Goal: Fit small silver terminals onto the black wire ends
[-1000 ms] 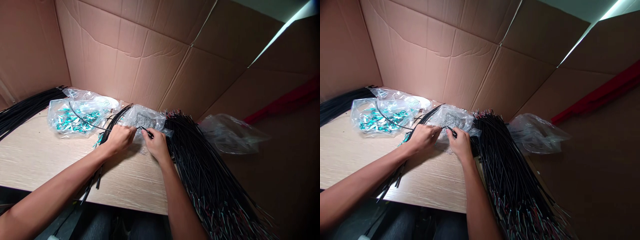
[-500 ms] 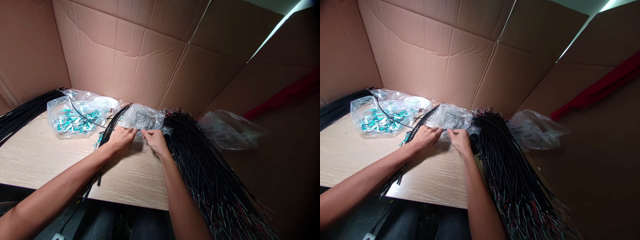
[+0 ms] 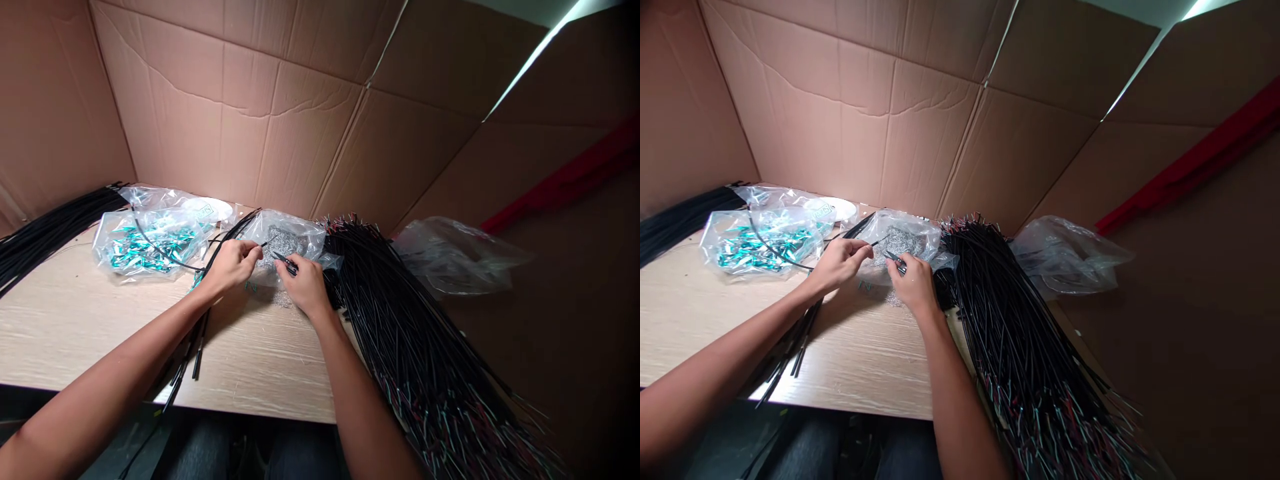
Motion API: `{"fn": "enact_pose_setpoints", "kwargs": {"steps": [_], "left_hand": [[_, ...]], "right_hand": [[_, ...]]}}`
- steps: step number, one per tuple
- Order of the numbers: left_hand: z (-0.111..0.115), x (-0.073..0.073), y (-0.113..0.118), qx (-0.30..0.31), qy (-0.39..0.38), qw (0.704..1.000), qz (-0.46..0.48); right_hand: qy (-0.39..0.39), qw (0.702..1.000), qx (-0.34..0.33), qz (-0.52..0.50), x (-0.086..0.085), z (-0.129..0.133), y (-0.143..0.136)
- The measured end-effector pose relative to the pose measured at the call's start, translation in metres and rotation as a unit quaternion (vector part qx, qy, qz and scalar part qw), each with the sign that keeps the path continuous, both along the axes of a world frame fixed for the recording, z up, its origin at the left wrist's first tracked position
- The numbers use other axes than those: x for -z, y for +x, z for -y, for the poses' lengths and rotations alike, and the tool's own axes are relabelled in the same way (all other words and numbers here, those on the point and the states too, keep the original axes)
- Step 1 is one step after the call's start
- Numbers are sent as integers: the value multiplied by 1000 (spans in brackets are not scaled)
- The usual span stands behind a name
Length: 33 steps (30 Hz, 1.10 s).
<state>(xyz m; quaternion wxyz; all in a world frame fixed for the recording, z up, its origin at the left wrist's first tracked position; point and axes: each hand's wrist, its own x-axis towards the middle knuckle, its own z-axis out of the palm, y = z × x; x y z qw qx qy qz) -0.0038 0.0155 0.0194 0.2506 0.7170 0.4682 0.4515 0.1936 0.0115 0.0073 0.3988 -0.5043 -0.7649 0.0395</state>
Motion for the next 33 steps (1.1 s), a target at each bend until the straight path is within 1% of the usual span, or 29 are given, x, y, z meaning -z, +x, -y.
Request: {"fn": "enact_pose_setpoints", "kwargs": {"steps": [3, 5, 8, 13, 18, 22, 26, 28, 30, 33], "left_hand": [[-1, -4, 0, 16, -51, 997, 60], [-2, -6, 0, 26, -74, 993, 84], [-4, -8, 1, 39, -94, 990, 102], [-1, -7, 3, 58, -115, 985, 112], [1, -3, 6, 56, -89, 991, 86], [0, 2, 8, 41, -62, 996, 43], [0, 6, 10, 36, -49, 998, -12], [0, 8, 10, 34, -41, 998, -26], [-1, 10, 9, 28, -31, 999, -35], [-2, 13, 9, 21, -15, 999, -39]], "right_hand": [[8, 999, -12, -30, 3, 1, -8], [16, 999, -12, -50, 3, 2, -13], [16, 997, -11, -73, 5, 2, -19], [-14, 996, -4, -85, 5, 2, -23], [-56, 992, -24, -108, 3, 3, -23], [-108, 982, -50, -143, 7, -3, -19], [-182, 967, -31, -177, 16, -10, -16], [-210, 956, -21, -202, 17, -12, -15], [-197, 956, -17, -218, 15, -12, -12], [-116, 976, -9, -186, 6, -9, -8]]}}
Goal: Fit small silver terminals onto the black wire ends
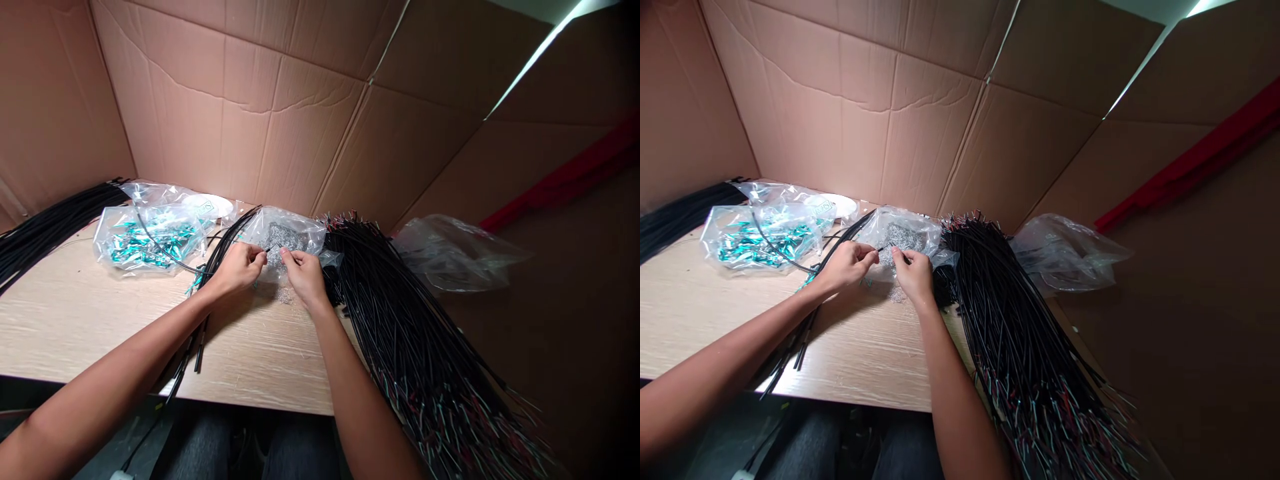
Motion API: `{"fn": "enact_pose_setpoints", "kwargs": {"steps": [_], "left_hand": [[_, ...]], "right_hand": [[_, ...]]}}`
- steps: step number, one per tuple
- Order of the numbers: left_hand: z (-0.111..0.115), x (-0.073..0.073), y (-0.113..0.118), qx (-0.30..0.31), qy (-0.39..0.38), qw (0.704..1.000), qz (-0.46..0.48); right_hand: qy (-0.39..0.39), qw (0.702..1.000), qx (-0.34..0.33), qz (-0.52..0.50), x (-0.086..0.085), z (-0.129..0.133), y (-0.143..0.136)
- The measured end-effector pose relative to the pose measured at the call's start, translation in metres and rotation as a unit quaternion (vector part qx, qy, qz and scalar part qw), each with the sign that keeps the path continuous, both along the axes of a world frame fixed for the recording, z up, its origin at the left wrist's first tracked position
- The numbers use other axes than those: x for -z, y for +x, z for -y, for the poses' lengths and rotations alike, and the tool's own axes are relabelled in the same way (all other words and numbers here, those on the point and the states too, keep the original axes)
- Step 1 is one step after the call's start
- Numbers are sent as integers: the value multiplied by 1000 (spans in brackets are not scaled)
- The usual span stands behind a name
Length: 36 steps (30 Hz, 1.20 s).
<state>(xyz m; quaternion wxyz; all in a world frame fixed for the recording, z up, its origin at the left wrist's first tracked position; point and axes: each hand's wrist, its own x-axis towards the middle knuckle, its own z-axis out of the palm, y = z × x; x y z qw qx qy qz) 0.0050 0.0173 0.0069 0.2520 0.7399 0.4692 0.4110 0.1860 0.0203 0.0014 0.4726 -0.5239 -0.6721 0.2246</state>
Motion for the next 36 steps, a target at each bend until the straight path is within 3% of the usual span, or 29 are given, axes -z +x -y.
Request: {"fn": "enact_pose_setpoints", "kwargs": {"steps": [3, 8, 15, 19, 26, 36], "left_hand": [[0, 0, -1, -4, 13, 1000, -1], [4, -3, 0, -3, 61, 997, -43], [10, 1, 3, -77, 109, 948, -288], [10, 3, 3, -78, 110, 932, -336], [7, 1, 1, -95, 113, 941, -303], [12, 3, 2, -64, 163, 917, -360]], "right_hand": [[59, 996, 11, 69, -8, 5, 3], [74, 991, -5, 110, -8, 9, 0], [25, 994, -16, 106, -9, 7, 3], [-4, 993, -24, 113, -10, 6, 7], [-9, 999, 41, -34, -4, -5, 12], [28, 989, -49, -134, 2, -8, 5]]}}
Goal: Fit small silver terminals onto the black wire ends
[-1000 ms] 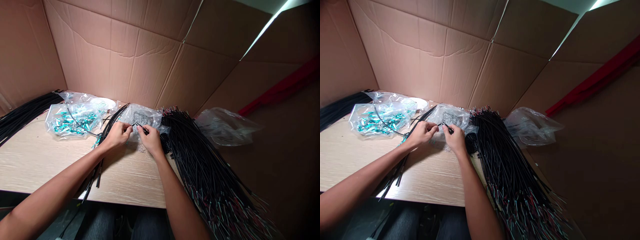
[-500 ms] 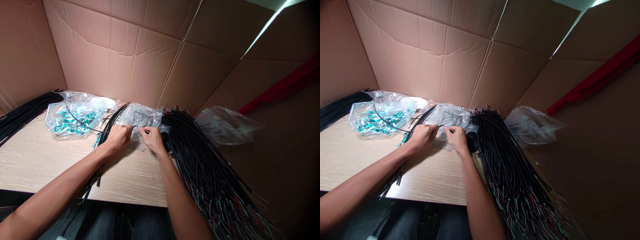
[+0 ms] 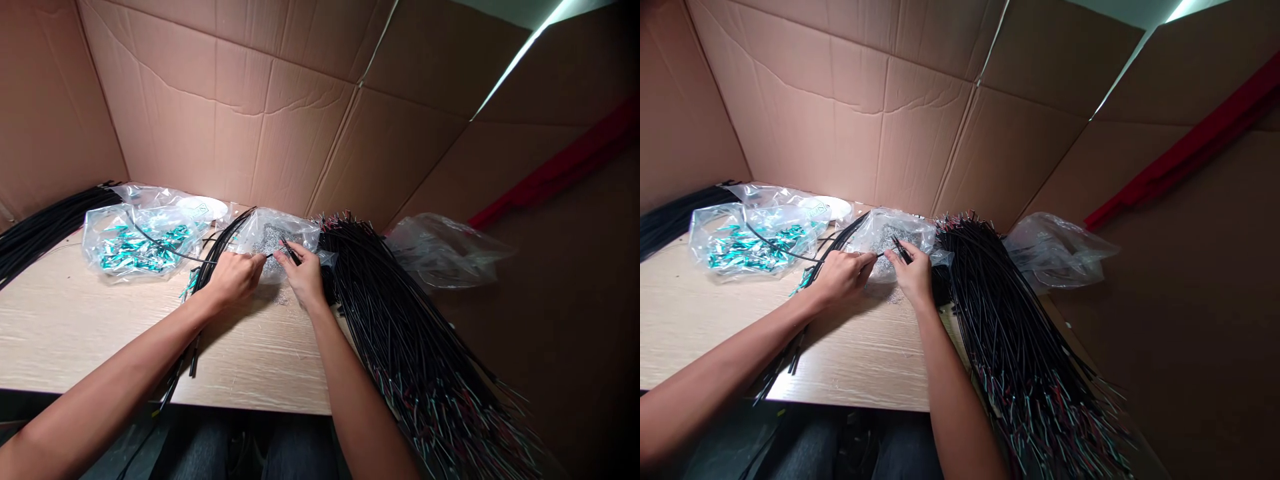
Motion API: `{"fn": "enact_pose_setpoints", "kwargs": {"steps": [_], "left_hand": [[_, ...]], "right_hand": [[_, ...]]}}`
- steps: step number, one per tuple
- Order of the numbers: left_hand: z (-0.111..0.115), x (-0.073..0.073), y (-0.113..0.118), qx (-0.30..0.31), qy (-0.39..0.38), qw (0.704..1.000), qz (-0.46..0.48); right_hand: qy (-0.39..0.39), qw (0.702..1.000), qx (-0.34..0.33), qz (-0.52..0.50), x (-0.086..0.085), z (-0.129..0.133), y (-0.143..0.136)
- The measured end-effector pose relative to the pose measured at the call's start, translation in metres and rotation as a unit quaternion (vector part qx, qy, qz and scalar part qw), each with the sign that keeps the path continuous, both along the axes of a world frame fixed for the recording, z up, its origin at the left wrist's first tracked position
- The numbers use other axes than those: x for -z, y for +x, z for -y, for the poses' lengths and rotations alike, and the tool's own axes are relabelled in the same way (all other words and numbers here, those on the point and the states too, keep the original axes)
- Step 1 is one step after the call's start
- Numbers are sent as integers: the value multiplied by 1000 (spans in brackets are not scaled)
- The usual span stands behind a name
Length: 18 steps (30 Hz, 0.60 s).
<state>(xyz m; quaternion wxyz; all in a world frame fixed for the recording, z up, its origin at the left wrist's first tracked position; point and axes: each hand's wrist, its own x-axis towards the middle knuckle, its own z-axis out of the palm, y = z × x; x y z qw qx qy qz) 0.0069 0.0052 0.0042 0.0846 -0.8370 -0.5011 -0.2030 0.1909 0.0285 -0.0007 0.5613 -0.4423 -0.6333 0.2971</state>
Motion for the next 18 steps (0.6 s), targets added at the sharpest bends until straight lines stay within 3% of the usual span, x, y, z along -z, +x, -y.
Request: {"fn": "enact_pose_setpoints", "kwargs": {"steps": [6, 11, 14, 18], "left_hand": [[0, 0, 1, 1, 0, 1000, 9], [-3, 1, -1, -23, -13, 999, 45], [-6, -1, -4, -37, -20, 995, 91], [-9, -6, -9, -8, -34, 979, 199]], "right_hand": [[7, 998, 9, 68, -2, 5, -4], [9, 997, -53, 63, -7, 13, -10], [29, 998, -2, 61, -12, 16, -7], [45, 988, 51, 140, -15, 20, -3]]}}
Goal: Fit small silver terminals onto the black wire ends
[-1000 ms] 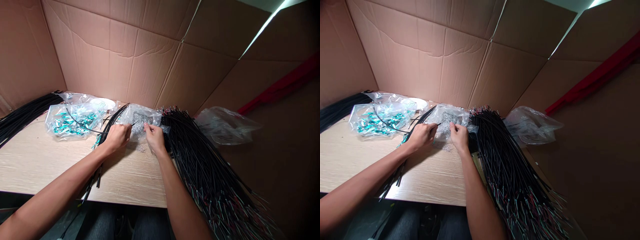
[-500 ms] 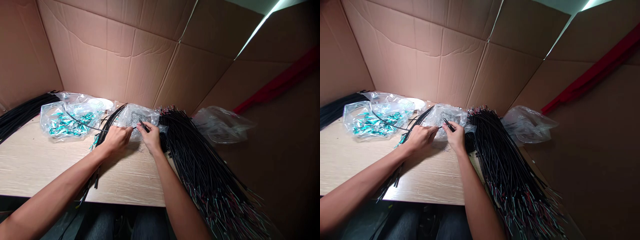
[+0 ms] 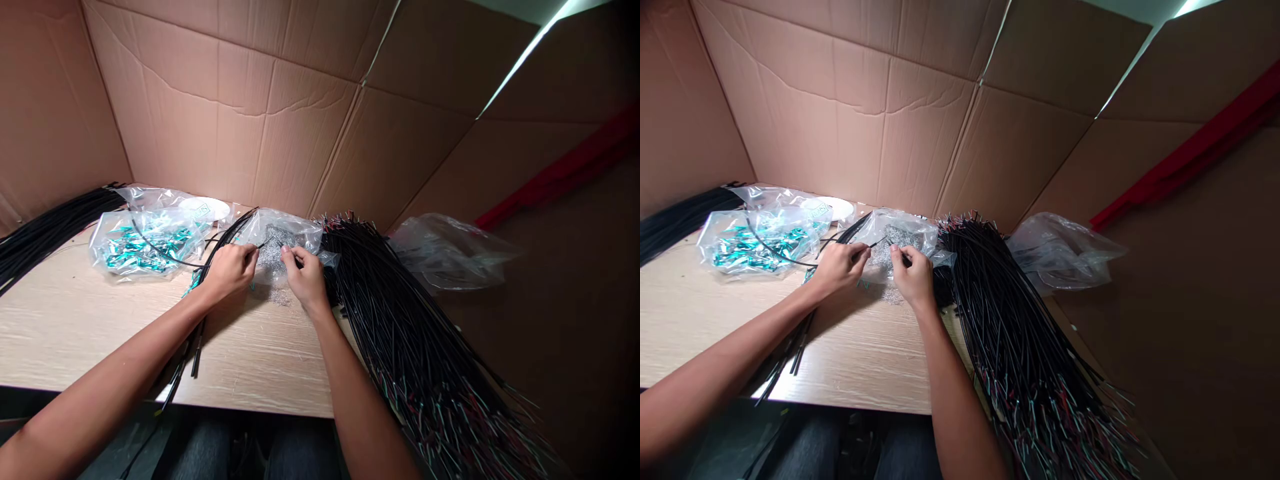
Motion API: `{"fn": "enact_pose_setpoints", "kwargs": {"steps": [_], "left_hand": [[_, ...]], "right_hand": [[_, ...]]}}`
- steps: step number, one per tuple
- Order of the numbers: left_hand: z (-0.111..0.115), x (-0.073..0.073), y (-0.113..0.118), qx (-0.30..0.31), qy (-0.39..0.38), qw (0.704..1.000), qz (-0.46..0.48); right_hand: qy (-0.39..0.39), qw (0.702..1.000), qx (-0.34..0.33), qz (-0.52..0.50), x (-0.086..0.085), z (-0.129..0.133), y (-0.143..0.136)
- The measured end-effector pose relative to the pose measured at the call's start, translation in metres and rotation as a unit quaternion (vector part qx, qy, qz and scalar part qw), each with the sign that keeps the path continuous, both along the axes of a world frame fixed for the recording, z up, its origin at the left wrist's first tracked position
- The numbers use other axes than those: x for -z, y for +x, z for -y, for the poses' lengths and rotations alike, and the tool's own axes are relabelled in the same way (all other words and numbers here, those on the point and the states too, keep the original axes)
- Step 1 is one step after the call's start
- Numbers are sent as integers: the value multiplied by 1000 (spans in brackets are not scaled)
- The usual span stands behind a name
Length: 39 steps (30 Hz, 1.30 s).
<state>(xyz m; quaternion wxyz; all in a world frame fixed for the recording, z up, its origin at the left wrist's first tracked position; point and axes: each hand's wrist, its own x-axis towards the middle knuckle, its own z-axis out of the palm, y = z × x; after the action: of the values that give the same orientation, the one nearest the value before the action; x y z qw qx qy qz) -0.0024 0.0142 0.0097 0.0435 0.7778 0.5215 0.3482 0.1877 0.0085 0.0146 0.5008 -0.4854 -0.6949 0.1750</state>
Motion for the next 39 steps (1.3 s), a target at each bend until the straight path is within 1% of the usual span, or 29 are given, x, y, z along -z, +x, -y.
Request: {"fn": "enact_pose_setpoints", "kwargs": {"steps": [4, 8, 11, 14, 17, 19, 21, 23, 27, 30, 32, 35, 39], "left_hand": [[-2, -3, -2, 56, -32, 991, 121], [-2, -6, -1, 97, -88, 971, 199], [1, -9, 1, 114, -120, 957, 239], [3, -11, 3, 122, -140, 945, 269], [2, -9, 5, 123, -140, 943, 274], [2, -6, 6, 121, -107, 958, 237], [2, -2, 7, 109, -56, 977, 173], [1, 2, 8, 93, -17, 989, 116], [-3, 12, 6, 67, 16, 996, 64], [-5, 16, 2, 30, 54, 998, -14], [-4, 15, 1, -2, 70, 995, -73], [0, 7, 2, -48, 60, 987, -144], [2, -2, 5, -69, 24, 981, -182]], "right_hand": [[12, 998, -4, 61, 4, 2, -6], [14, 998, 9, 68, 8, 0, -11], [21, 997, 19, 68, 10, -1, -12], [25, 998, 10, 59, 12, -1, -14], [14, 999, -8, 33, 13, -2, -16], [-8, 1000, -16, 2, 15, -5, -16], [-34, 999, -21, -29, 16, -8, -15], [-49, 997, -25, -45, 17, -11, -14], [-55, 997, -24, -50, 18, -12, -14], [-51, 997, -9, -64, 17, -12, -14], [-38, 996, 6, -82, 17, -13, -13], [-5, 997, 19, -78, 17, -14, -9], [42, 999, 18, -24, 16, -10, -8]]}}
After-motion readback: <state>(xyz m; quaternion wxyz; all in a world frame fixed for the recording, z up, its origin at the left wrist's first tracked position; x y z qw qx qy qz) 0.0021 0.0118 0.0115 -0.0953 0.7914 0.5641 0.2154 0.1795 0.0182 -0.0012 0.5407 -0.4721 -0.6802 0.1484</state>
